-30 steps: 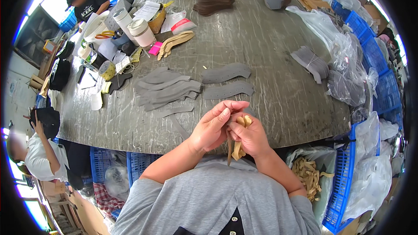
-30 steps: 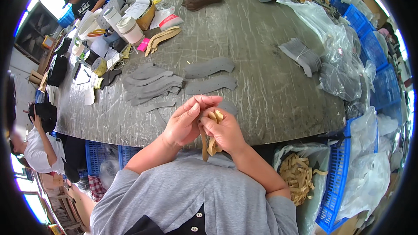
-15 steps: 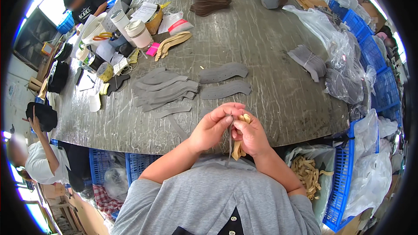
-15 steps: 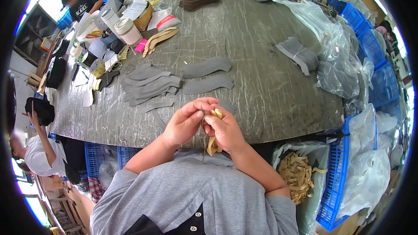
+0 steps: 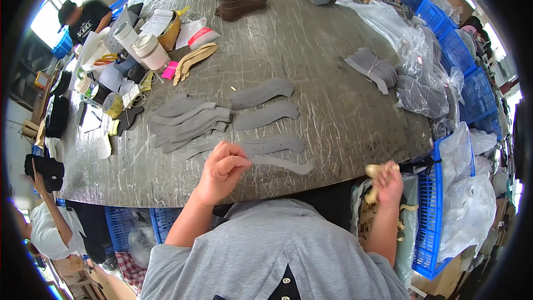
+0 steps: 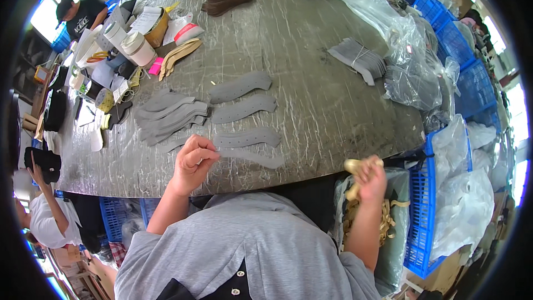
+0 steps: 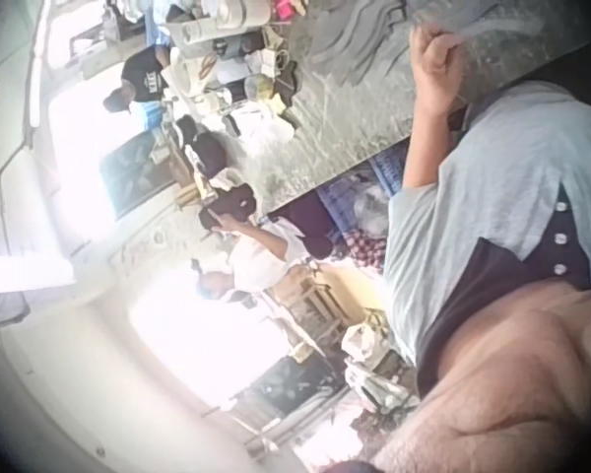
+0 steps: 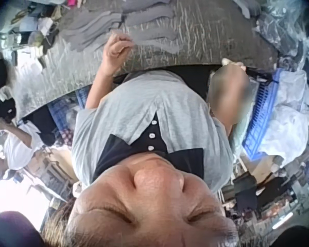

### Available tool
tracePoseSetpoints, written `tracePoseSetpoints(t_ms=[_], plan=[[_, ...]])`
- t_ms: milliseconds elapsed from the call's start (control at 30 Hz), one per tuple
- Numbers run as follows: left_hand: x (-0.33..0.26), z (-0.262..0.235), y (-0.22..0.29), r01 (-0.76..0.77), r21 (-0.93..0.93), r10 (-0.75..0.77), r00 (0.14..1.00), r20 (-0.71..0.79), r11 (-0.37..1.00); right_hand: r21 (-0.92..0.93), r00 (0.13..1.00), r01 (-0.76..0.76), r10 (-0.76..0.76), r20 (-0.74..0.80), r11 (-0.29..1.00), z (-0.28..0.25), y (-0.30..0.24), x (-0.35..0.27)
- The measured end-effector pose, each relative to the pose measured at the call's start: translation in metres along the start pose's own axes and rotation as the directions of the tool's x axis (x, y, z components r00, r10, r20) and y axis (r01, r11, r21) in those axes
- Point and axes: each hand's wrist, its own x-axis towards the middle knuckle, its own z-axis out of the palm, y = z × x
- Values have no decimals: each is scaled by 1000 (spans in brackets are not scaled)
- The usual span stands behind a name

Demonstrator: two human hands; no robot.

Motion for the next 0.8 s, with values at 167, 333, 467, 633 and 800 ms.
tracePoseSetpoints(t_ms=[167, 333, 467, 633, 800], plan=[[0, 10, -4, 145, -50, -143, 989, 32, 988, -805, 958, -236, -271, -97, -544, -172, 10, -79], [2, 11, 3, 292, -45, -291, 957, 9, 955, -1000, 695, -1, -719, -9, 12, -27, 41, -35], [9, 13, 8, 345, -60, -344, 939, 18, 937, -836, 868, 421, -424, 258, 353, 92, 69, -5], [2, 7, 5, 430, -53, -432, 901, -40, 901, -686, 929, 347, -132, 347, 640, 134, 111, 27], [-2, 7, -10, 689, -191, -714, 688, -130, 699, -757, 955, 251, -27, 295, 603, 152, 118, 52]])
